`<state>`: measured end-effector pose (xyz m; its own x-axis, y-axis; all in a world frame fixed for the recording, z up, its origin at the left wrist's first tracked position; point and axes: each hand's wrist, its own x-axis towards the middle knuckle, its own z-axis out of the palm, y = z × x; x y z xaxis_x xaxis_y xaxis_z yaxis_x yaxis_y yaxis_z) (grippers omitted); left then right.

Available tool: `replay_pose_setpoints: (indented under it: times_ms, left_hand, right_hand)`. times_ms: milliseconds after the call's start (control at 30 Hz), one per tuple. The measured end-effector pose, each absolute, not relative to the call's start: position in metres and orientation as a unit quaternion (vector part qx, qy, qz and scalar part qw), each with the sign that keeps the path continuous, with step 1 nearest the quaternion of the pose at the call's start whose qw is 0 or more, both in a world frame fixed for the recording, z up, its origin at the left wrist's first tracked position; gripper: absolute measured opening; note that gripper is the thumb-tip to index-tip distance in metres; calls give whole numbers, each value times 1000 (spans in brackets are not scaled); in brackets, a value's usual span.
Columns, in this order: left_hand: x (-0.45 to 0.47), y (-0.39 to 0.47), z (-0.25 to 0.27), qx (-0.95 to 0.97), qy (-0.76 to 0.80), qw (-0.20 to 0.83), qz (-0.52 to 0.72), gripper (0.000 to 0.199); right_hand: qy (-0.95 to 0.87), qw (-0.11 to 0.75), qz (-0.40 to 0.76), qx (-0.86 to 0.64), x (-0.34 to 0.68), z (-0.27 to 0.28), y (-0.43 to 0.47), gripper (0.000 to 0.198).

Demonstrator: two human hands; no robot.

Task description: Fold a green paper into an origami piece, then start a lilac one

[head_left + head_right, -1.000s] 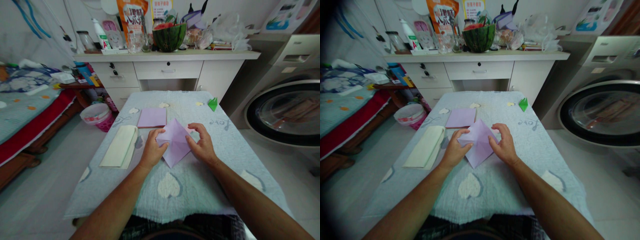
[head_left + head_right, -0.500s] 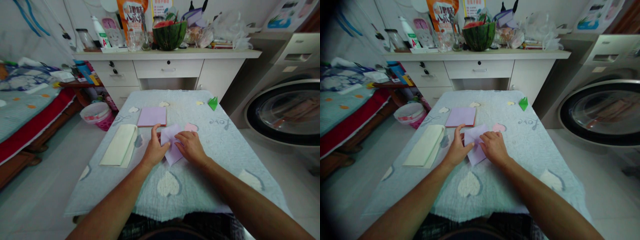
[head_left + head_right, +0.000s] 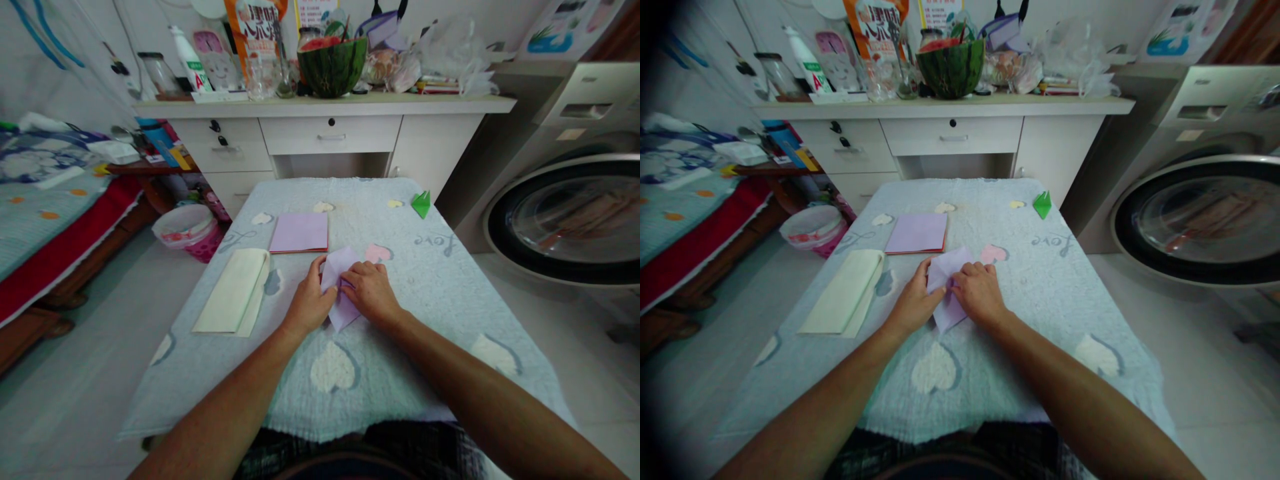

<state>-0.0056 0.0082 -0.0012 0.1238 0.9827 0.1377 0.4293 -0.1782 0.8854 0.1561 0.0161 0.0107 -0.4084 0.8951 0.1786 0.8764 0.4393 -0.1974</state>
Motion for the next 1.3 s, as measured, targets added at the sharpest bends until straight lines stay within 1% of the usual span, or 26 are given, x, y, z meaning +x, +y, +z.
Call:
replay_pose_setpoints:
  times_ms: [100, 267, 567, 800, 967, 1100, 1300]
  left_hand:
    - [-5, 8, -2, 666, 540, 346, 382, 61]
    - [-4, 7, -2, 670, 535, 350, 377, 61]
    - [-5, 4, 5, 684, 552, 319, 353, 56]
    - [-8, 2, 9, 701, 570, 263, 338, 70]
    - [-7, 2, 8, 699, 581, 265, 322, 75]
    - [-8, 4, 5, 705, 569, 263, 332, 73]
    - [-6, 4, 4, 716, 563, 242, 335, 62]
  right_hand:
    - [-831, 141, 65, -534, 154, 8, 18, 19]
    - [-815, 165, 110, -545, 153, 5, 20, 12]
    - [-809, 195, 137, -537, 152, 0, 22, 9]
    - [-810, 199, 132, -536, 151, -2, 22, 10]
    - [-808, 206, 134, -536, 151, -1, 21, 11]
    - [-808, 206, 134, -535, 152, -1, 22, 11]
    - [-804, 215, 136, -537, 151, -3, 23, 5]
